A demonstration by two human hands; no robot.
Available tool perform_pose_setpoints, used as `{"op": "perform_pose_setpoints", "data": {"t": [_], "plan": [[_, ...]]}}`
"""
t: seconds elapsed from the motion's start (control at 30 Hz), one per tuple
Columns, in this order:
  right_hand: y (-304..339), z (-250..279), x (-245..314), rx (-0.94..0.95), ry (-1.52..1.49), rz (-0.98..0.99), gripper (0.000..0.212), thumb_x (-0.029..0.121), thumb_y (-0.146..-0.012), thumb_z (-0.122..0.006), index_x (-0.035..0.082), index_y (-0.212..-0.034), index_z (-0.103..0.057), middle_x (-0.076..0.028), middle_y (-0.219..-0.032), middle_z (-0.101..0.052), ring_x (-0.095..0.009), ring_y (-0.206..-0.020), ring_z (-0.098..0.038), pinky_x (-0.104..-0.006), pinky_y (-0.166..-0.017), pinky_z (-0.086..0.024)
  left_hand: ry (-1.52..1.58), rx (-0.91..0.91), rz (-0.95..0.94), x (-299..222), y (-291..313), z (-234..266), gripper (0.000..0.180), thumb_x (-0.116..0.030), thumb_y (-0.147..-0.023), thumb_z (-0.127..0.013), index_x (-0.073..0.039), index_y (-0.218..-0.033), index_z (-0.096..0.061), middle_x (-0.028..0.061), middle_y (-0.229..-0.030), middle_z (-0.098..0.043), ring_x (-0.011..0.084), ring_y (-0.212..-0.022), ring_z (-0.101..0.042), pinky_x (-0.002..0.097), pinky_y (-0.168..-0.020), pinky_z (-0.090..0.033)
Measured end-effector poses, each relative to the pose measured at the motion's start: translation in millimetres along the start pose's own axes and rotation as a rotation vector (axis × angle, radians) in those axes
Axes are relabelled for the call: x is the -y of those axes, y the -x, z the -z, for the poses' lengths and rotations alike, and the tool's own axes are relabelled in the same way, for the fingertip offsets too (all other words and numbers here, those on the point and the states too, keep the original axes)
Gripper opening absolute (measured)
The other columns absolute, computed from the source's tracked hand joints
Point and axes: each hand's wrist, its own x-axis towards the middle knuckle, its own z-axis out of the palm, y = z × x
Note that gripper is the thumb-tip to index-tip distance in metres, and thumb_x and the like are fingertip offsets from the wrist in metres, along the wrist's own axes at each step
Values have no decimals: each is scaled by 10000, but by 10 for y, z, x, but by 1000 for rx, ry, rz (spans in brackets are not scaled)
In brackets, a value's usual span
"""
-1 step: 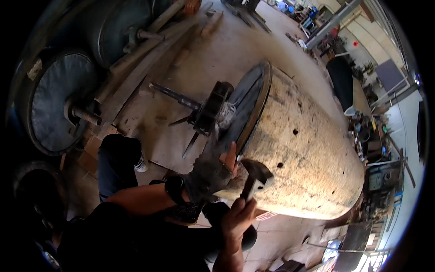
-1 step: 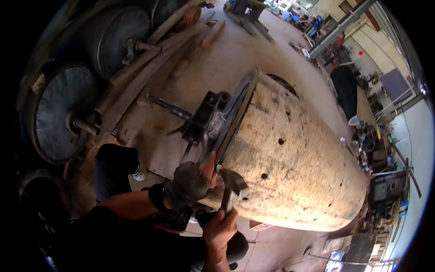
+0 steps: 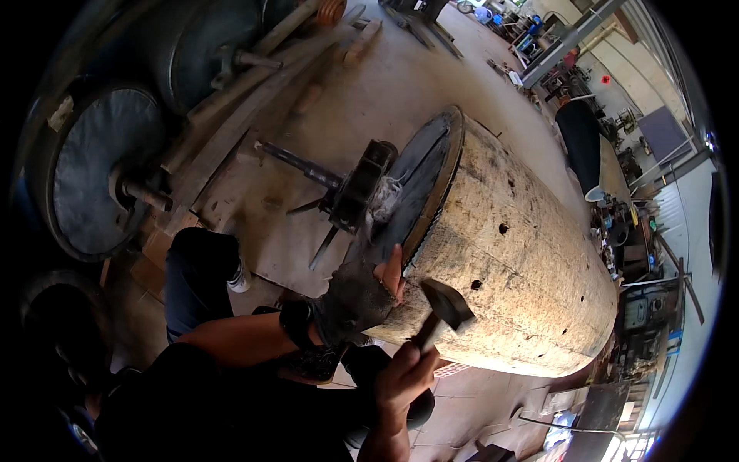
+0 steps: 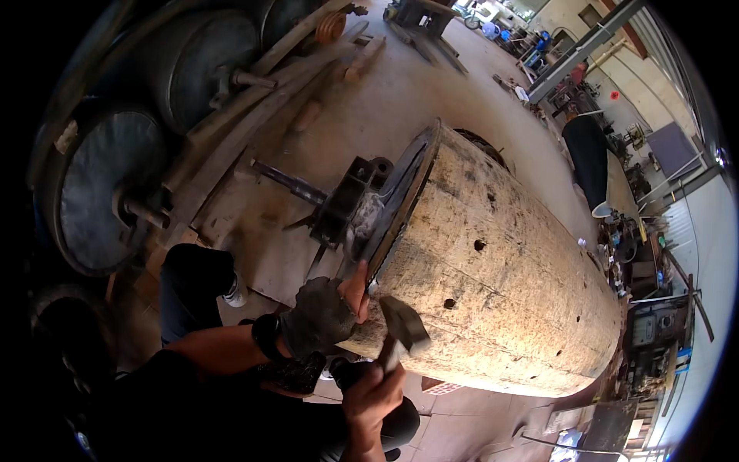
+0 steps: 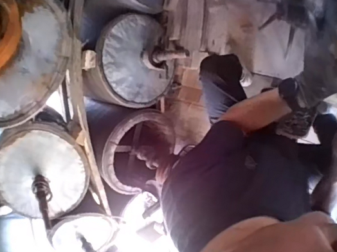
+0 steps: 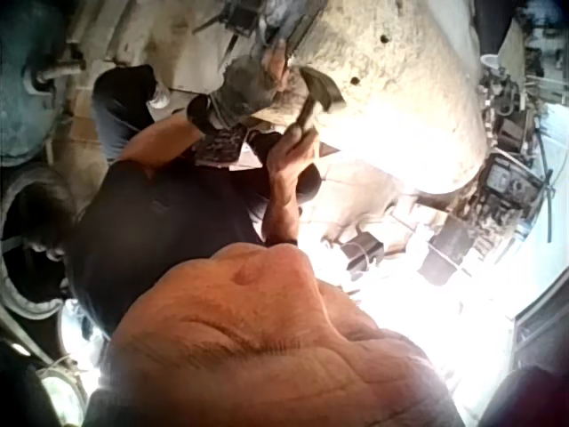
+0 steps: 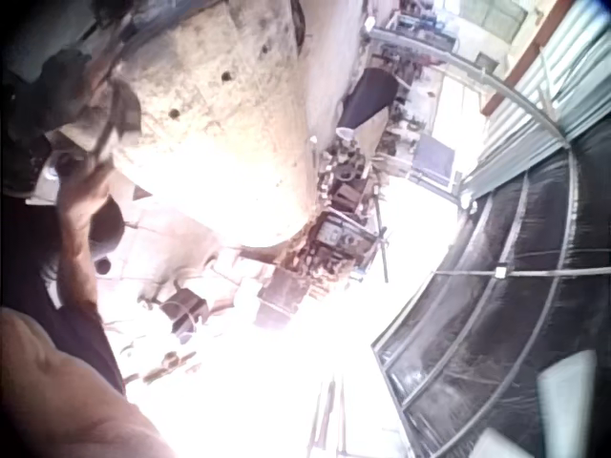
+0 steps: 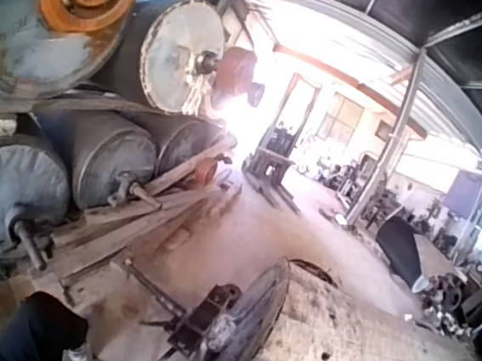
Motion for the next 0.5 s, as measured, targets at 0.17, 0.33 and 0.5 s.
{"op": "perform_pose_setpoints", "data": {"t": [0.17,0.33,0.5], "plan": [[-119,-77,-2,-29,111,33,255,227,-1038,-485,-25,-1010,-511,-201,-710,-536,-281,-596,-543,-431,-518,-422,-119,-70,-54,29,-41,-31,766,-141,-863,-713,146,-1471,-345,96,-674,-532,260,-542,-560,418,-493,-462],[1,-110,-90,-244,-40,129,402,358,-1043,-481,-42,-1023,-504,-135,-703,-569,-223,-528,-530,-345,-478,-411,-162,-111,-75,32,-87,-6,718,-140,-859,-716,159,-1434,-407,86,-646,-502,247,-526,-537,403,-482,-449],[-194,-72,70,66,383,11,312,288,-1057,-462,-16,-1003,-500,-83,-692,-584,-129,-538,-541,-265,-444,-378,-147,-83,-85,38,-81,54,675,-148,-869,-706,175,-1399,-442,84,-634,-494,227,-518,-532,390,-466,-440]]}}
